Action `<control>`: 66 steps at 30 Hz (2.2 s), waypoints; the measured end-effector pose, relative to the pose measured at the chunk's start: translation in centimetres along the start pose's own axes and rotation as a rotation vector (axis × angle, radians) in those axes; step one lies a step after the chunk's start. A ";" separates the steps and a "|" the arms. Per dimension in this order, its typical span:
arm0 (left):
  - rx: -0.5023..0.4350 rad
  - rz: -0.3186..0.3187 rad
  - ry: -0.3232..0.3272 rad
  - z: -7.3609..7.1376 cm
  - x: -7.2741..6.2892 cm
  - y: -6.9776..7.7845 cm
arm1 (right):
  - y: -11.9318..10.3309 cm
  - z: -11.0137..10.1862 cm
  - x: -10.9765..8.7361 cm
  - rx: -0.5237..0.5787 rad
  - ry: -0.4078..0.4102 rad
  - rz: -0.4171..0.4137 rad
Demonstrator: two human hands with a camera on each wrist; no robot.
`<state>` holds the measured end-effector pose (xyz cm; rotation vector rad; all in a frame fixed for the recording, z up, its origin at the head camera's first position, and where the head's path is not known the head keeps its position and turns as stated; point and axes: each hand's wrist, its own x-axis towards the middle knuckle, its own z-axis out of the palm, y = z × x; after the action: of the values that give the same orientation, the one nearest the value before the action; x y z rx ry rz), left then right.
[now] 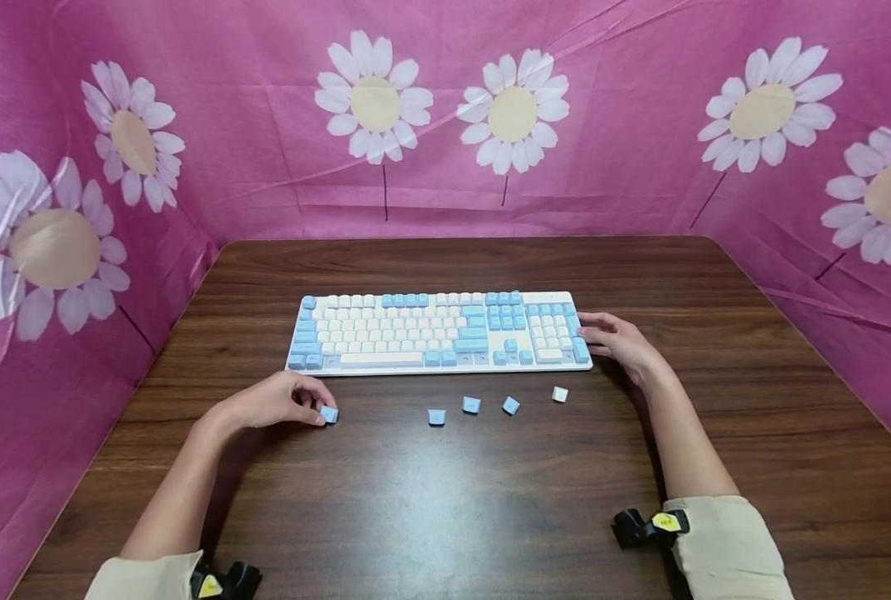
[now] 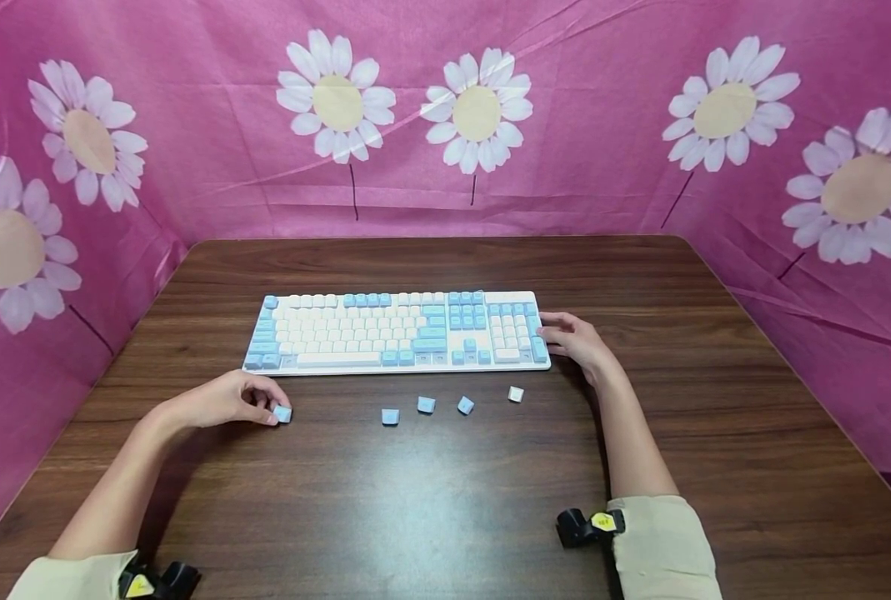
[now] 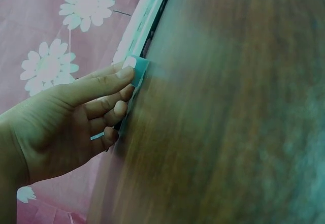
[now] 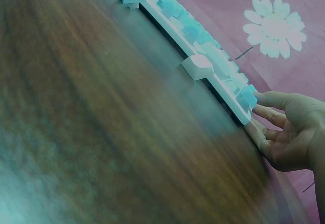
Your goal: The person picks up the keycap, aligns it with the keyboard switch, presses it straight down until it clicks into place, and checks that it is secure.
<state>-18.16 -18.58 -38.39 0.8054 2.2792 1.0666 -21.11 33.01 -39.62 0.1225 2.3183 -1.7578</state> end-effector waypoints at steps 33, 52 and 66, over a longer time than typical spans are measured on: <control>0.063 -0.010 0.099 -1.1 0.4 0.1 | -0.1 -0.1 0.1 -0.013 0.006 0.027; 0.101 -0.028 0.167 -1.6 0.5 0.1 | -0.2 0.0 0.0 -0.004 -0.004 0.034; 0.150 -0.010 0.288 -1.9 1.0 0.0 | 0.2 -0.2 0.3 0.005 0.001 0.026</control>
<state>-20.12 -18.89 -37.47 0.7370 2.6277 1.0757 -21.36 33.19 -39.80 0.1542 2.3028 -1.7509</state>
